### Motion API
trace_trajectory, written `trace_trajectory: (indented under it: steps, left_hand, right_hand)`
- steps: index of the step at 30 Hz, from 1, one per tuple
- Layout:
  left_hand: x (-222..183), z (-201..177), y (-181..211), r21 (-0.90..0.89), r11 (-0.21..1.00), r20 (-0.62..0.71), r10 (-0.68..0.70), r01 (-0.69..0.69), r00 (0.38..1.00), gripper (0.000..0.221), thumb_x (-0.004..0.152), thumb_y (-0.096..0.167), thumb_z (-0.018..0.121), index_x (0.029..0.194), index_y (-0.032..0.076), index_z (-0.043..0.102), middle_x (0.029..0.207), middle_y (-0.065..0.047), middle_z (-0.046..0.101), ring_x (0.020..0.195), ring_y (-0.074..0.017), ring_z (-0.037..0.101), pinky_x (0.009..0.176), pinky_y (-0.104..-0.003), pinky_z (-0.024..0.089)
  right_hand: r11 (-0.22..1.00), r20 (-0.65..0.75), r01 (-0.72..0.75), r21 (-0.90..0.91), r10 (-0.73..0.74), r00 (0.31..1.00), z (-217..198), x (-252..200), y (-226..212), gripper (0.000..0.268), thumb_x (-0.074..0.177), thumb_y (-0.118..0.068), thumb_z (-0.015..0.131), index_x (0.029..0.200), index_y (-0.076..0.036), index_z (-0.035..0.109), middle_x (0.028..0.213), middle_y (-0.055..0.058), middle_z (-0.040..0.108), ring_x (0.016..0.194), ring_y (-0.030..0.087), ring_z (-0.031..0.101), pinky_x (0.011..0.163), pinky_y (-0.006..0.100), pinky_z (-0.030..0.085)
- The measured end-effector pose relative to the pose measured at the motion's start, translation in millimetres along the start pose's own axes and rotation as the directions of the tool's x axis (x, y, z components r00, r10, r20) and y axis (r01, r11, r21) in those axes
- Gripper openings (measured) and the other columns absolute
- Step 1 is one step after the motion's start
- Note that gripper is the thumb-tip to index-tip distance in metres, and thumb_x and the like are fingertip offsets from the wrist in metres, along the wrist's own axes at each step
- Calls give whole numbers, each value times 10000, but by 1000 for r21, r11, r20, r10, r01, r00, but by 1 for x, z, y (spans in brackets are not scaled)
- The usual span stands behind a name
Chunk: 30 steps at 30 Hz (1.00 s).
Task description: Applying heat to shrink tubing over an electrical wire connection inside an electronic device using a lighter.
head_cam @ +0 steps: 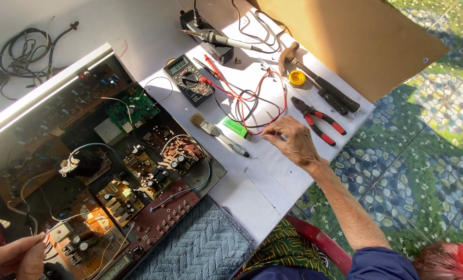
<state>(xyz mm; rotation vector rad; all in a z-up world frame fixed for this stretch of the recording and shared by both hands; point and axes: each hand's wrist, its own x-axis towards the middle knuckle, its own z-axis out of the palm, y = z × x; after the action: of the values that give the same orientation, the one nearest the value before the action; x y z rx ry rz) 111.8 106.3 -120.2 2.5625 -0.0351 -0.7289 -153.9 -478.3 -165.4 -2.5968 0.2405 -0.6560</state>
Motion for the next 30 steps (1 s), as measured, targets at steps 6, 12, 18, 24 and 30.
trace_trajectory:
  steps: [6, 12, 18, 24, 30]
  left_hand:
    - [-103, 28, 82, 184, 836, -382, 546, -518, 746, 246, 978, 60, 725, 1199, -44, 747, 1087, -243, 693, 891, -350, 692, 722, -395, 622]
    - [-128, 16, 138, 345, 871, -151, 420, -351, 895, 248, 909, 272, 676, 1110, 309, 817, 997, 50, 771, 789, -107, 778, 785, -281, 630]
    - [-132, 25, 159, 203, 785, -386, 613, -585, 689, 60, 933, 61, 729, 884, 85, 753, 832, 12, 706, 640, -102, 602, 587, -249, 521]
    - [-99, 30, 160, 61, 818, -362, 551, -571, 751, 89, 902, -2, 698, 877, 64, 751, 737, -121, 679, 654, -241, 662, 615, -362, 523]
    - [-94, 38, 157, 225, 797, -366, 602, -561, 709, 38, 978, 138, 676, 986, 120, 708, 927, 0, 674, 837, -146, 633, 707, -309, 533]
  right_hand:
    - [937, -14, 126, -325, -138, 990, 51, 23, -23, 314, 805, -182, 883, 1031, -86, 687, 913, 67, 588, 824, 247, 572, 747, 391, 498]
    - [889, 54, 35, -457, -11, 998, 72, 24, -9, 423, 773, -387, 896, 981, -94, 673, 924, 73, 632, 851, 237, 595, 742, 379, 512]
    - [903, 130, 31, -429, 27, 991, 61, 27, -14, 346, 834, -374, 818, 951, -85, 670, 904, 83, 652, 832, 256, 603, 753, 419, 521]
    - [937, 11, -26, -349, 32, 999, 55, 17, -15, 244, 872, -395, 820, 906, -172, 726, 807, 8, 591, 842, 235, 668, 841, 369, 539]
    - [960, 33, -12, -280, 22, 999, 36, 12, -34, 251, 916, -335, 827, 1084, -170, 739, 905, 15, 648, 814, 161, 610, 755, 337, 502]
